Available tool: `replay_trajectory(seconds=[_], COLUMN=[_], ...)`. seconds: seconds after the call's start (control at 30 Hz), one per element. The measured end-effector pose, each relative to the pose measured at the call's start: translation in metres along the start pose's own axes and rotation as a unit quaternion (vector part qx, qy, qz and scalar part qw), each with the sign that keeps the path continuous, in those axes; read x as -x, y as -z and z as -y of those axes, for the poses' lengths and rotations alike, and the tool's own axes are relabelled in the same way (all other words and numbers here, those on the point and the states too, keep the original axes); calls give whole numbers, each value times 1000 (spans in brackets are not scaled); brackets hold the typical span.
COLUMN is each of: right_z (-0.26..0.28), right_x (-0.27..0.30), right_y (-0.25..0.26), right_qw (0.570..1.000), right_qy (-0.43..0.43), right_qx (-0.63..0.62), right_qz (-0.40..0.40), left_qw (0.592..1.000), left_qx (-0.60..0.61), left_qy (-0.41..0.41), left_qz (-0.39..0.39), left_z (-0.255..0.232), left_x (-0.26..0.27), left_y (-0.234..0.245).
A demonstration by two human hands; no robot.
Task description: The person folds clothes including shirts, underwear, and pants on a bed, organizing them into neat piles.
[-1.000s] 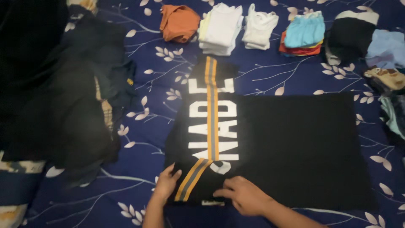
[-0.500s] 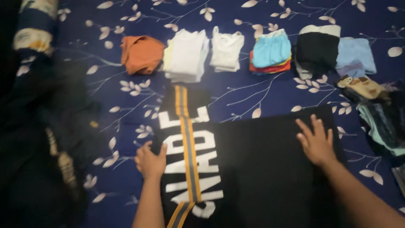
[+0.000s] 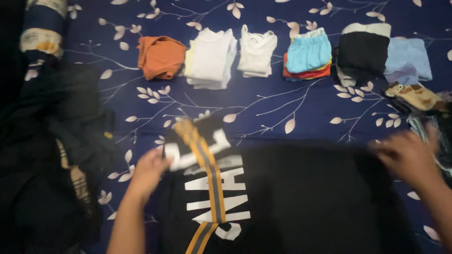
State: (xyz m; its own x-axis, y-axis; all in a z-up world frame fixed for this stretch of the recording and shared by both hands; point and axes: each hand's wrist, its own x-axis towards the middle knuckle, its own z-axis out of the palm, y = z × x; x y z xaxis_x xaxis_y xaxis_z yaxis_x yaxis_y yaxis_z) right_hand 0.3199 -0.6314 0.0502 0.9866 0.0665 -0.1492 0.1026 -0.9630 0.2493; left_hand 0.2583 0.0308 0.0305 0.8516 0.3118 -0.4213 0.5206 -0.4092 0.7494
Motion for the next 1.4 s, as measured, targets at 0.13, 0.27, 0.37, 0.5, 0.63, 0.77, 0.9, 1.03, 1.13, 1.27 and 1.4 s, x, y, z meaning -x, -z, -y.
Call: replay_trajectory(seconds=[0.13, 0.27, 0.37, 0.5, 0.63, 0.77, 0.9, 1.03, 1.13, 1.27, 1.4], right_z=[3, 28, 26, 35, 43, 35, 71, 197, 295, 361, 363], right_x=[104, 160, 181, 192, 187, 188, 184, 171, 152, 148, 171], right_y=[16, -13, -49, -72, -58, -31, 11, 34, 58, 79, 76], right_qw=[978, 930, 954, 990, 987, 985, 972, 838, 810, 794, 768], right_qy=[2, -1, -80, -38, -42, -48, 10, 66, 90, 25, -17], right_qx=[142, 134, 19, -94, -72, 10, -103, -525, -541, -567, -611], right_qz=[151, 342, 288, 102, 138, 165, 213, 135, 207, 219, 188], left_qw=[990, 989, 984, 994, 994, 999, 986, 987, 979, 977, 978], left_qx=[120, 63, -12, -39, 79, -3, -92, -81, -115, -43, -97], left_qy=[33, 115, 169, 93, 38, -4, 113, 138, 142, 161, 114], left_qz=[62, 72, 49, -32, -67, 33, 76, -7, -85, -133, -145], left_z=[65, 136, 153, 133, 115, 147, 169, 161, 137, 94, 59], left_x=[99, 156, 171, 176, 183, 192, 199, 195, 196, 210, 233], left_y=[3, -37, -58, -68, -54, -32, -37, -60, -72, -72, -61])
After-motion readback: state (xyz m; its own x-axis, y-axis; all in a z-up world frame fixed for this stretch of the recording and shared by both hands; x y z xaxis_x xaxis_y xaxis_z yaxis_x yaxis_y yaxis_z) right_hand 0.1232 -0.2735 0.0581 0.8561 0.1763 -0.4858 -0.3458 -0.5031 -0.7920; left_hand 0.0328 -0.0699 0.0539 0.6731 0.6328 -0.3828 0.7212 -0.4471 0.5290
